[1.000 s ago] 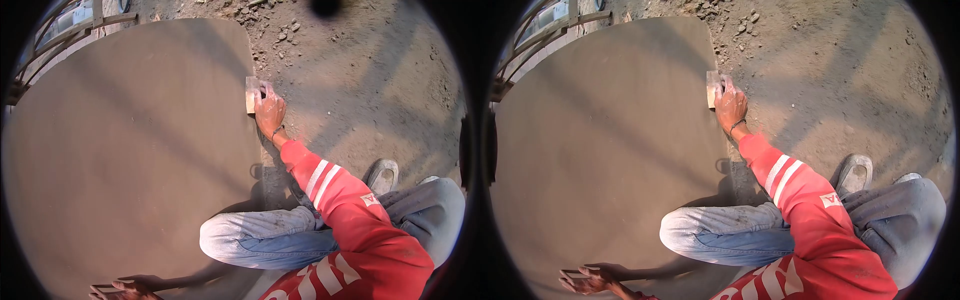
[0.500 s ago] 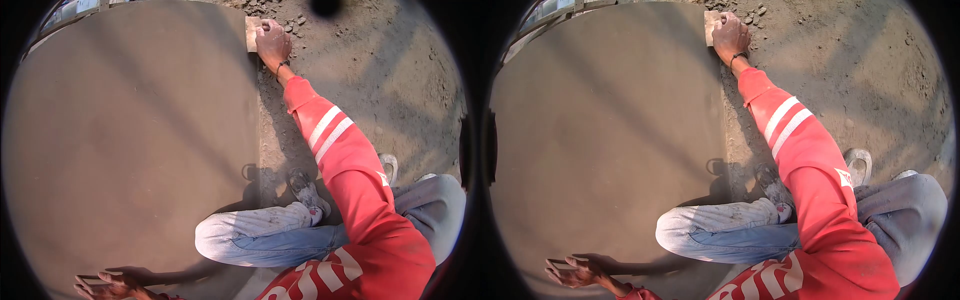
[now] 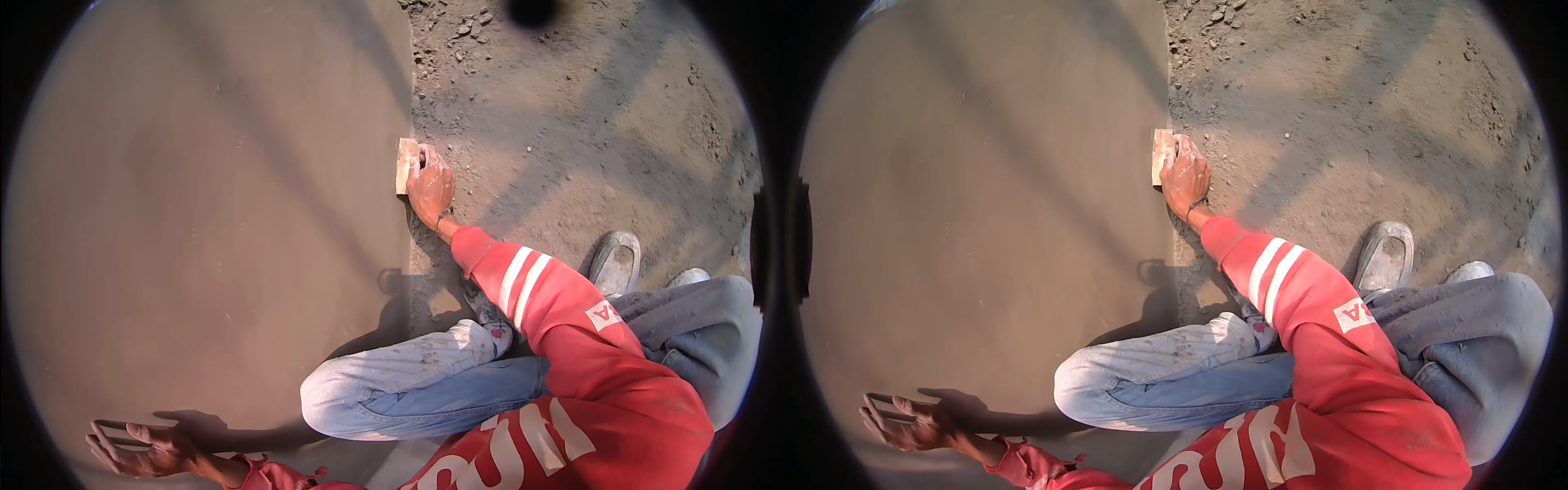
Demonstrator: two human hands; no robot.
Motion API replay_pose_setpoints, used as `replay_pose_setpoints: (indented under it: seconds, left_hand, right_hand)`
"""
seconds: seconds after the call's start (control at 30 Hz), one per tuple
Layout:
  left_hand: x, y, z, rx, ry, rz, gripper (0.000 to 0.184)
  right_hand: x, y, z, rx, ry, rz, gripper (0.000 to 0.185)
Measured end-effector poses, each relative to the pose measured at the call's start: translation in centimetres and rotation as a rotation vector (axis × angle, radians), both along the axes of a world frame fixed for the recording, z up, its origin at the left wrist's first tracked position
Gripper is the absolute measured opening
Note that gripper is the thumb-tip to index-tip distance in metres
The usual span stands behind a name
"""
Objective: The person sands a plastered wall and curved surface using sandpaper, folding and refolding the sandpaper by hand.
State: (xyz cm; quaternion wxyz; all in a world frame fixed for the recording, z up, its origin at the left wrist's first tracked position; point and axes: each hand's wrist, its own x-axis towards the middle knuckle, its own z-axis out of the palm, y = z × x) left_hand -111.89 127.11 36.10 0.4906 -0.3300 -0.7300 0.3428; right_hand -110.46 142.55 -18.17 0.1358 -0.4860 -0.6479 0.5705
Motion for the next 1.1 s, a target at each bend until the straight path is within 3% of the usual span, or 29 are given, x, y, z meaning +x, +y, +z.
replay_pose_setpoints:
  seconds: [0.13, 0.2, 0.27, 0.33, 0.37, 0.47, 0.6, 0.77, 0.83, 0.9, 0.93, 1.0, 1.1]
  left_hand:
    - [3.0, -0.4, -3.6, 0.288, -0.253, -0.314, 0.045]
    - [5.7, 2.9, -8.1, 0.465, -0.473, -0.284, 0.040]
    - [7.2, 2.9, -12.6, 0.526, -0.723, -0.222, 0.038]
    - [9.2, 3.3, -13.2, 0.632, -1.098, -0.019, 0.037]
    - [9.3, 2.9, -13.7, 0.720, -1.139, -0.024, 0.039]
    - [9.3, 2.4, -14.0, 0.819, -1.287, 0.120, 0.045]
    - [9.4, 2.2, -13.6, 0.763, -1.569, 0.235, 0.049]
    - [9.7, 2.8, -13.8, 0.767, -1.632, 0.363, 0.059]
    - [9.6, 3.7, -13.6, 0.753, -1.661, 0.384, 0.062]
    - [9.6, 4.5, -13.2, 0.728, -1.709, 0.367, 0.065]
    - [9.5, 4.6, -13.3, 0.715, -1.730, 0.353, 0.066]
    - [9.1, 4.6, -13.2, 0.684, -1.772, 0.381, 0.070]
    - [9.0, 4.1, -13.1, 0.656, -1.786, 0.424, 0.074]
  right_hand:
    - [5.1, -4.2, 0.5, -0.177, -0.018, 0.169, 0.025]
    - [6.9, -4.9, 1.1, -0.251, -0.012, 0.199, 0.024]
    - [5.1, -2.0, 1.0, -0.134, 0.036, 0.050, 0.022]
    - [1.5, 3.6, 1.0, -0.050, 0.116, -0.089, 0.023]
    - [-0.4, 6.5, 0.7, -0.024, 0.198, -0.139, 0.023]
    - [-5.1, 12.6, -0.5, 0.059, 0.191, 0.030, 0.029]
    - [-6.3, 10.6, -1.3, 0.097, 0.042, 0.218, 0.032]
    - [1.3, 0.2, -0.5, 0.094, 0.019, 0.337, 0.036]
    - [4.9, -5.6, -2.7, 0.105, 0.036, 0.442, 0.046]
    - [9.4, -10.2, -3.4, 0.175, 0.099, 0.470, 0.040]
    - [10.4, -9.7, -3.5, -0.135, 0.031, 0.757, 0.068]
    - [11.2, -9.2, -1.4, -0.111, -0.013, 0.684, 0.056]
    - [6.2, -1.5, 0.7, -0.165, 0.098, 0.309, 0.034]
